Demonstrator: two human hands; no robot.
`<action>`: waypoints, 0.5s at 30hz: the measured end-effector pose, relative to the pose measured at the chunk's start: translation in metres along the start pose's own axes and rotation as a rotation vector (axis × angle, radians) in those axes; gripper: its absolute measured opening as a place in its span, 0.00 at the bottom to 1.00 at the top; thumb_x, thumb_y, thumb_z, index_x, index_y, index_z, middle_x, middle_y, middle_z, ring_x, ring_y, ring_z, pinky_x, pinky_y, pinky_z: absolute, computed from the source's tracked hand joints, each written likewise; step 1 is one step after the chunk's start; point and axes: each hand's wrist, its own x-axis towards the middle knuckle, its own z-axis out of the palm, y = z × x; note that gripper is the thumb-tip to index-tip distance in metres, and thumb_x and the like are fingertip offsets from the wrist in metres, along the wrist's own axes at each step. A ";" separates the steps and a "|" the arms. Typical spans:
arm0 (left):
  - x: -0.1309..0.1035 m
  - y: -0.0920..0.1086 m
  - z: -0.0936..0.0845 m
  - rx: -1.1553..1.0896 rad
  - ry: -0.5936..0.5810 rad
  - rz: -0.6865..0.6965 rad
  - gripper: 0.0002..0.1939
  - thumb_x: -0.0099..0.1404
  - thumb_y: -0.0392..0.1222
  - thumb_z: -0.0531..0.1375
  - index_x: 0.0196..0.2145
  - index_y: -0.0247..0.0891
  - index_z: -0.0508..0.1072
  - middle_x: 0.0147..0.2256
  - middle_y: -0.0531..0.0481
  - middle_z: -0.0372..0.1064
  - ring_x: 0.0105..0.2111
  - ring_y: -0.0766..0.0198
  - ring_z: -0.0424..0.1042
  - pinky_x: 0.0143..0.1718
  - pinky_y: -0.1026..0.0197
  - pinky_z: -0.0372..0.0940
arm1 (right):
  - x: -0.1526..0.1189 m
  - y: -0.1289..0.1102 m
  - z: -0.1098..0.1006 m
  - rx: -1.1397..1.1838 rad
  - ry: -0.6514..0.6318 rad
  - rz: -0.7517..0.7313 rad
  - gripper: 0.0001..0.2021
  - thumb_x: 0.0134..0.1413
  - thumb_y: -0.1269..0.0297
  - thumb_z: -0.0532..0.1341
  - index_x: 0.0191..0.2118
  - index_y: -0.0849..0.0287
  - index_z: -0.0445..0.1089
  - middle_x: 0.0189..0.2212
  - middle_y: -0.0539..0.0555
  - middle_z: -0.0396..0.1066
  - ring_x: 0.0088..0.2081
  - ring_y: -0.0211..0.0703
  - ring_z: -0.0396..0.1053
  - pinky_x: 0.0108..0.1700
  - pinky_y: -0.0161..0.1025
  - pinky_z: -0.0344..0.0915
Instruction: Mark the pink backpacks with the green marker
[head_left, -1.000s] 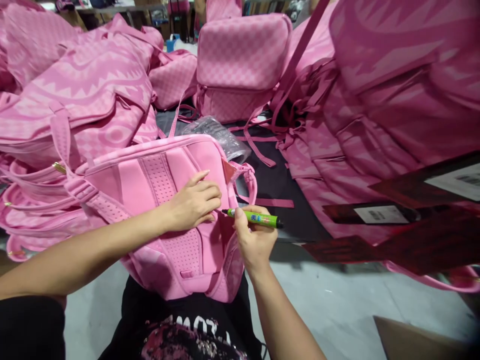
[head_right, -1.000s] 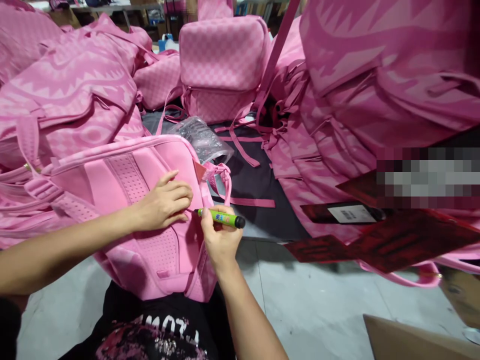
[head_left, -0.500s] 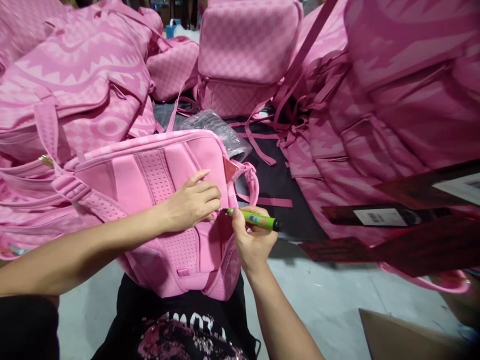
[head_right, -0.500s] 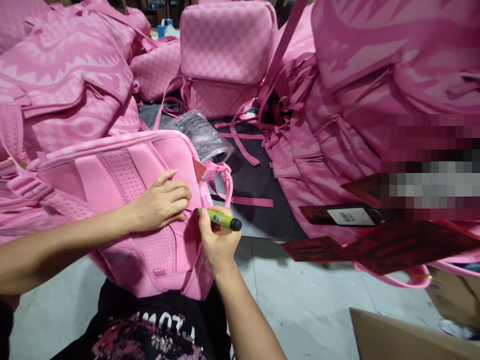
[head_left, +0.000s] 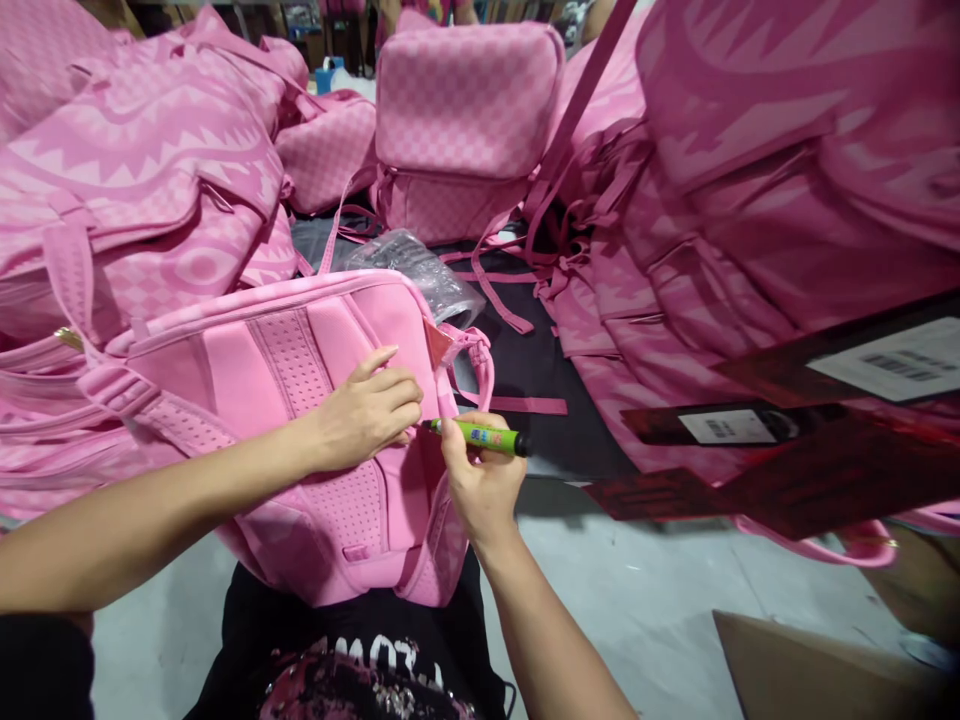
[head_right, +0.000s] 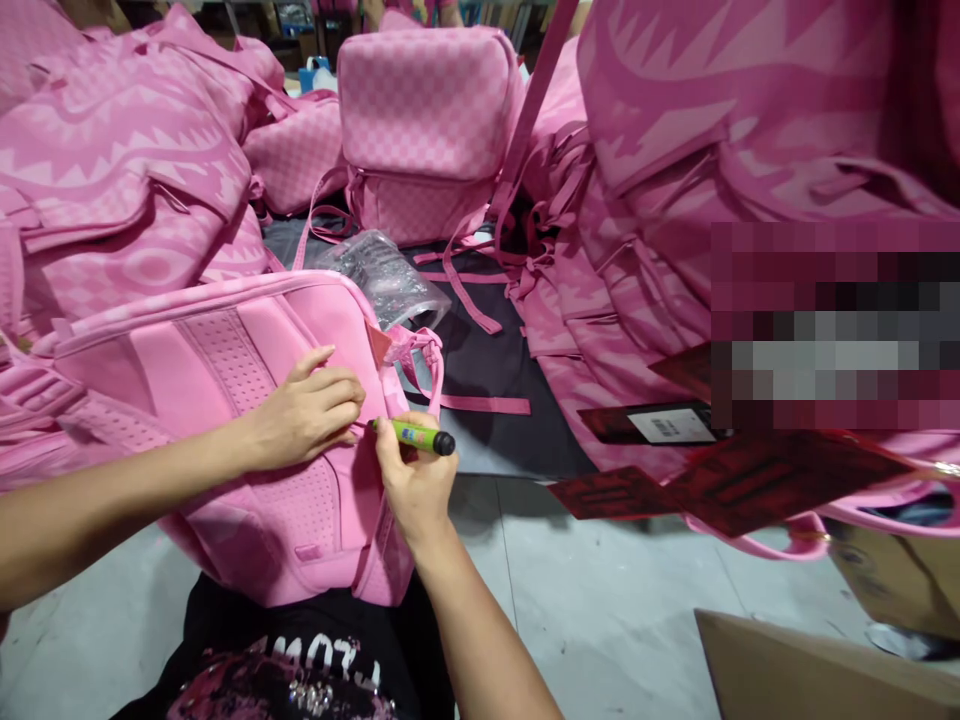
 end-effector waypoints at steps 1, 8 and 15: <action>0.000 0.000 0.000 0.000 -0.003 0.001 0.13 0.72 0.48 0.53 0.37 0.38 0.70 0.41 0.50 0.73 0.47 0.60 0.69 0.68 0.46 0.40 | 0.001 0.000 0.000 -0.001 -0.010 0.000 0.08 0.59 0.61 0.63 0.33 0.59 0.68 0.22 0.46 0.67 0.19 0.32 0.63 0.22 0.32 0.61; 0.002 0.000 -0.003 0.010 -0.011 0.002 0.12 0.72 0.48 0.53 0.36 0.38 0.69 0.40 0.50 0.73 0.47 0.60 0.68 0.68 0.45 0.41 | 0.005 0.000 -0.003 0.012 -0.049 0.037 0.08 0.59 0.60 0.62 0.32 0.59 0.68 0.22 0.47 0.69 0.20 0.34 0.65 0.24 0.32 0.63; 0.001 0.006 -0.003 0.034 -0.037 0.001 0.12 0.71 0.49 0.55 0.38 0.37 0.69 0.41 0.49 0.72 0.46 0.59 0.67 0.65 0.45 0.42 | 0.008 -0.002 -0.004 0.027 -0.079 0.092 0.10 0.60 0.57 0.61 0.34 0.59 0.69 0.23 0.49 0.71 0.23 0.37 0.68 0.29 0.35 0.65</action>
